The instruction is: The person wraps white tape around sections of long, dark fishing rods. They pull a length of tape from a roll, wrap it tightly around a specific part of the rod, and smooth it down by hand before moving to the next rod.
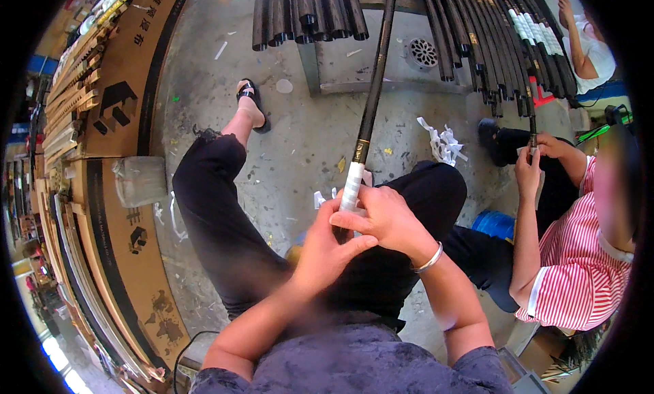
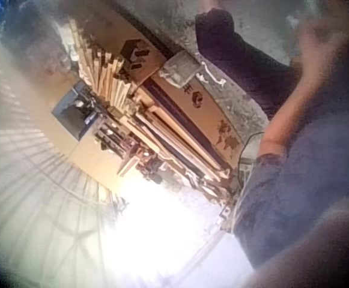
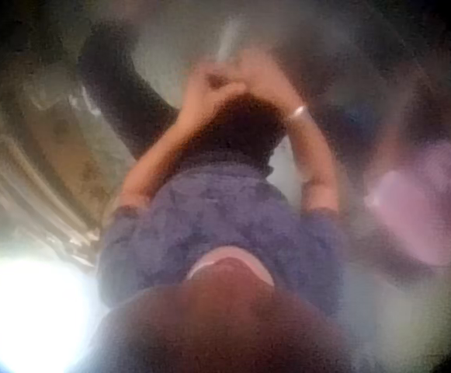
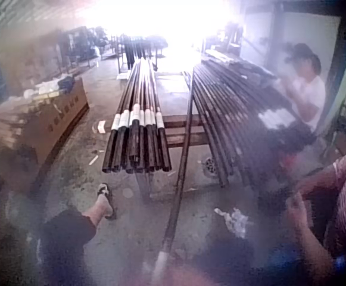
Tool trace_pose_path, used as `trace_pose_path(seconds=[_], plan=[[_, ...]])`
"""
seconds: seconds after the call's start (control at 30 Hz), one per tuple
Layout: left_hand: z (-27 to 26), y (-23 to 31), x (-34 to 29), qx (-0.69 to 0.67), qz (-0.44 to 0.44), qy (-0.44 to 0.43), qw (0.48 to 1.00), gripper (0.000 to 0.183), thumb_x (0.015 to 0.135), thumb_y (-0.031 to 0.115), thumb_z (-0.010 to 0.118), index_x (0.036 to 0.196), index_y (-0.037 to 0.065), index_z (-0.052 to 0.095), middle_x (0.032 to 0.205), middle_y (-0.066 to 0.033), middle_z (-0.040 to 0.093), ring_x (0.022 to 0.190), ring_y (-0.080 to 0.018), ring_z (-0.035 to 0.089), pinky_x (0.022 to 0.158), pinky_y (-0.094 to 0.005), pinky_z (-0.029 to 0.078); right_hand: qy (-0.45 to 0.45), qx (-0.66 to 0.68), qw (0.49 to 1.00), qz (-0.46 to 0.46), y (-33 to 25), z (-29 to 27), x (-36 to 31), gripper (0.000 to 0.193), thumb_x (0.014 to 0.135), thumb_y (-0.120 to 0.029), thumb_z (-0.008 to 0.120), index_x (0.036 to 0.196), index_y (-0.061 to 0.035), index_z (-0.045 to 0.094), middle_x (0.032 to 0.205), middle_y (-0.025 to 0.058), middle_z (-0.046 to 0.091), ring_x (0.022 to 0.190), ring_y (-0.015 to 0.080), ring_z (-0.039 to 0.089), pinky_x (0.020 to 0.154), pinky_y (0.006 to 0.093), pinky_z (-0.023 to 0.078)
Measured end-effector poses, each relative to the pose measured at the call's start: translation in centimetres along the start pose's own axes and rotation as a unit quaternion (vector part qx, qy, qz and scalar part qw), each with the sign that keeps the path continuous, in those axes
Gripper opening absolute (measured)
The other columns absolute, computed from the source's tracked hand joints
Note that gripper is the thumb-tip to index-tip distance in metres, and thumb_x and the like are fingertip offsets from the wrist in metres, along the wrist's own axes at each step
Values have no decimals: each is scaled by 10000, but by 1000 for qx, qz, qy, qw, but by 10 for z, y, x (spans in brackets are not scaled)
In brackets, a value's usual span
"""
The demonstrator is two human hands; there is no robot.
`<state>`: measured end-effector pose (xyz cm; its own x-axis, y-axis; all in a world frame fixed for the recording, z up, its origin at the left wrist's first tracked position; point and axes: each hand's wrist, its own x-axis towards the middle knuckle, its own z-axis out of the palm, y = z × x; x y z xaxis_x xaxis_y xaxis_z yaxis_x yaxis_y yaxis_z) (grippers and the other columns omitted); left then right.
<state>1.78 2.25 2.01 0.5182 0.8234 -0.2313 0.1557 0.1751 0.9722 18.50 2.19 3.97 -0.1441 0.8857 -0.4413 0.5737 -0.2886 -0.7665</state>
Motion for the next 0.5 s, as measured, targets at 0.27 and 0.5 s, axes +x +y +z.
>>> trace_pose_path(seconds=[0.27,0.5], plan=[[2,31,1,-153,-211,-25,965,304,966,191,600,1159,42,419,688,-12,511,451,-61,426,387,-224,348,4,101,995,-28,4,-15,-27,363,934,-332,527,1118,-19,541,766,227,644,767,423,643,662,482,483],[6,32,-1,-88,-146,10,985,199,980,151,557,1112,14,499,706,-10,547,502,-57,480,430,-211,389,43,83,993,-74,-6,-23,-38,368,854,-191,571,1162,-2,498,745,239,633,738,429,637,636,480,485]])
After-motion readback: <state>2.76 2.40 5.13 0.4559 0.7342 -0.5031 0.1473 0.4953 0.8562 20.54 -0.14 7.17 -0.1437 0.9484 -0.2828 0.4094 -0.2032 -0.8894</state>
